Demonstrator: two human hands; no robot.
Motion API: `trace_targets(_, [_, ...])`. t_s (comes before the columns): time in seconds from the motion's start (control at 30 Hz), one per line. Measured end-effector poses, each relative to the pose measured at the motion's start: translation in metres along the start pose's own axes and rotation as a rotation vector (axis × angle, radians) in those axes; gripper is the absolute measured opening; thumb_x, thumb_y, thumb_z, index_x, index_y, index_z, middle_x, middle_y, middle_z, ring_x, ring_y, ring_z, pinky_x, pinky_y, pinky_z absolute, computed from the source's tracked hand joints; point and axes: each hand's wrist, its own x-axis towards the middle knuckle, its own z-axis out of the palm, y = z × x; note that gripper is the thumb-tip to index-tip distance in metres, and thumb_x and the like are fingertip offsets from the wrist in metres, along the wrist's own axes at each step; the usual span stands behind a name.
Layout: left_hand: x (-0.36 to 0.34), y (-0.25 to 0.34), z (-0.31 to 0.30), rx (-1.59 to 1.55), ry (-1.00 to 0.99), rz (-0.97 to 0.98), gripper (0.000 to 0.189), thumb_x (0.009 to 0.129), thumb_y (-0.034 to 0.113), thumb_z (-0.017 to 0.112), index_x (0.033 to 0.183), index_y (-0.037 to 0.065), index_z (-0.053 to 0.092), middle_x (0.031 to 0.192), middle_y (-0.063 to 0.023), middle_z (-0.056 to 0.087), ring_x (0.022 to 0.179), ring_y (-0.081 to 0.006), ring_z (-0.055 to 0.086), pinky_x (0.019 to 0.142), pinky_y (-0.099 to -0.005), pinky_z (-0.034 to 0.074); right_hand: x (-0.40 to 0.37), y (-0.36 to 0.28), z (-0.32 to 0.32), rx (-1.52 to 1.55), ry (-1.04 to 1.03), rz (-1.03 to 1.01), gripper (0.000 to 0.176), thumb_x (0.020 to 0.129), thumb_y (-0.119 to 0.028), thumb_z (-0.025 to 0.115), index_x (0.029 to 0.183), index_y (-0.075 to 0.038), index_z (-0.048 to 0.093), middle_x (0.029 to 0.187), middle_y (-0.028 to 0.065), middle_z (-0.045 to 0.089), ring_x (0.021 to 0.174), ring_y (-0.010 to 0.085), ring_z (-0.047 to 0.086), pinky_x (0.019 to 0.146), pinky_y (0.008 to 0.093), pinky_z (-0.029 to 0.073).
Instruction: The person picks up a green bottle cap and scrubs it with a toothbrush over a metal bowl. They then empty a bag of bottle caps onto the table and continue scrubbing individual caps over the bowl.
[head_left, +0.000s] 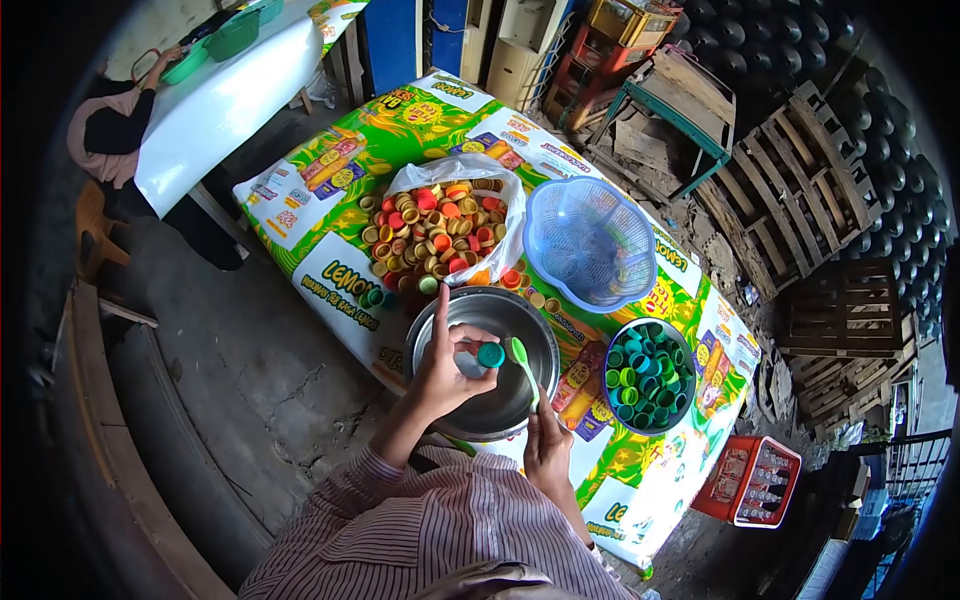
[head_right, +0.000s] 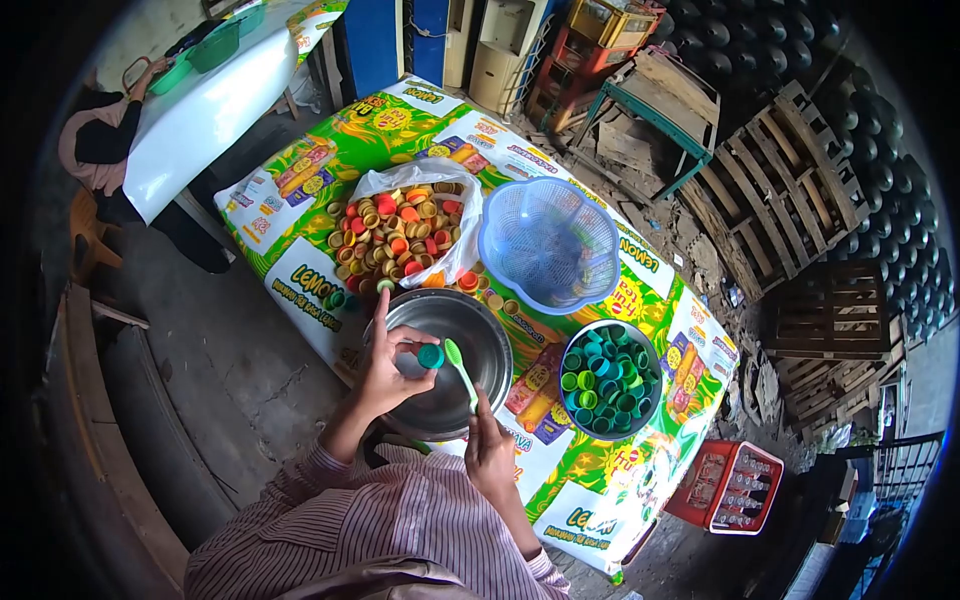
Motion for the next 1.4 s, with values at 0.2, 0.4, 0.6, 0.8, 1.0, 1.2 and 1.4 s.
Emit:
trace_targets(0.2, [0.001, 0.007, -0.001, 0.242, -0.021, -0.020, 0.112, 0.060, -0.003, 0.067, 0.134, 0.004, -0.016, 0.085, -0.0117, 0.059, 0.074, -0.0205, 0.058, 0.072, -0.0297, 0.047, 0.005, 0.009, -0.003, -0.170, -0.067, 0.025, 0.049, 0.083, -0.003, 0.050, 0.129, -0.011, 0.038, 0.072, 0.0203, 0.060, 0.056, 0.0305, 0.060, 0.047, 0.0380, 0.045])
trace_targets(0.4, [0.000, 0.004, -0.001, 0.245, -0.053, -0.077, 0.115, 0.058, -0.003, 0.068, 0.134, 0.005, -0.018, 0.084, -0.0131, 0.059, 0.075, -0.0217, 0.059, 0.072, -0.0310, 0.048, 0.002, 0.011, 0.003, -0.176, -0.080, 0.033, 0.048, 0.082, -0.005, 0.051, 0.128, -0.011, 0.038, 0.072, 0.0221, 0.059, 0.057, 0.0311, 0.060, 0.048, 0.0400, 0.043])
trace_targets(0.6, [0.002, 0.007, -0.003, 0.249, -0.048, -0.088, 0.115, 0.059, -0.002, 0.069, 0.133, 0.006, -0.019, 0.084, -0.0133, 0.060, 0.077, -0.0220, 0.059, 0.074, -0.0311, 0.048, -0.007, 0.007, 0.003, -0.168, -0.054, -0.173, 0.046, 0.083, -0.003, 0.049, 0.128, -0.009, 0.040, 0.065, 0.0187, 0.058, 0.051, 0.0276, 0.058, 0.044, 0.0370, 0.042])
trace_targets(0.8, [-0.003, 0.006, -0.002, 0.014, -0.037, -0.144, 0.108, 0.069, -0.001, 0.066, 0.133, 0.009, -0.021, 0.093, -0.0137, 0.060, 0.089, -0.0207, 0.059, 0.083, -0.0307, 0.047, -0.006, 0.011, -0.004, 0.039, -0.008, -0.114, 0.044, 0.084, -0.004, 0.048, 0.127, -0.006, 0.040, 0.062, 0.0180, 0.057, 0.050, 0.0258, 0.058, 0.049, 0.0330, 0.044])
trace_targets(1.0, [-0.006, 0.002, -0.004, -0.279, -0.148, -0.191, 0.095, 0.078, -0.003, 0.058, 0.136, 0.017, -0.013, 0.111, -0.0134, 0.053, 0.097, -0.0174, 0.056, 0.086, -0.0342, 0.046, 0.001, 0.007, -0.006, -0.065, -0.021, 0.136, 0.041, 0.086, -0.003, 0.045, 0.127, -0.005, 0.041, 0.058, 0.0147, 0.054, 0.051, 0.0210, 0.055, 0.054, 0.0289, 0.043])
trace_targets(1.2, [-0.008, 0.013, -0.004, -0.356, -0.172, -0.216, 0.072, 0.082, -0.001, 0.054, 0.138, 0.013, 0.011, 0.112, -0.0114, 0.053, 0.102, -0.0158, 0.052, 0.090, -0.0322, 0.043, 0.001, 0.007, -0.005, -0.057, -0.009, 0.046, 0.039, 0.086, -0.004, 0.045, 0.125, -0.005, 0.043, 0.057, 0.0183, 0.052, 0.047, 0.0214, 0.055, 0.048, 0.0279, 0.041])
trace_targets(1.4, [-0.004, 0.005, -0.009, -0.588, -0.170, -0.470, 0.042, 0.089, 0.009, 0.047, 0.129, 0.004, 0.034, 0.109, -0.0091, 0.053, 0.101, -0.0167, 0.053, 0.090, -0.0320, 0.043, -0.006, -0.008, -0.016, -0.006, 0.002, 0.078, 0.038, 0.086, -0.004, 0.045, 0.123, -0.006, 0.045, 0.073, 0.0202, 0.060, 0.062, 0.0284, 0.061, 0.060, 0.0320, 0.046])
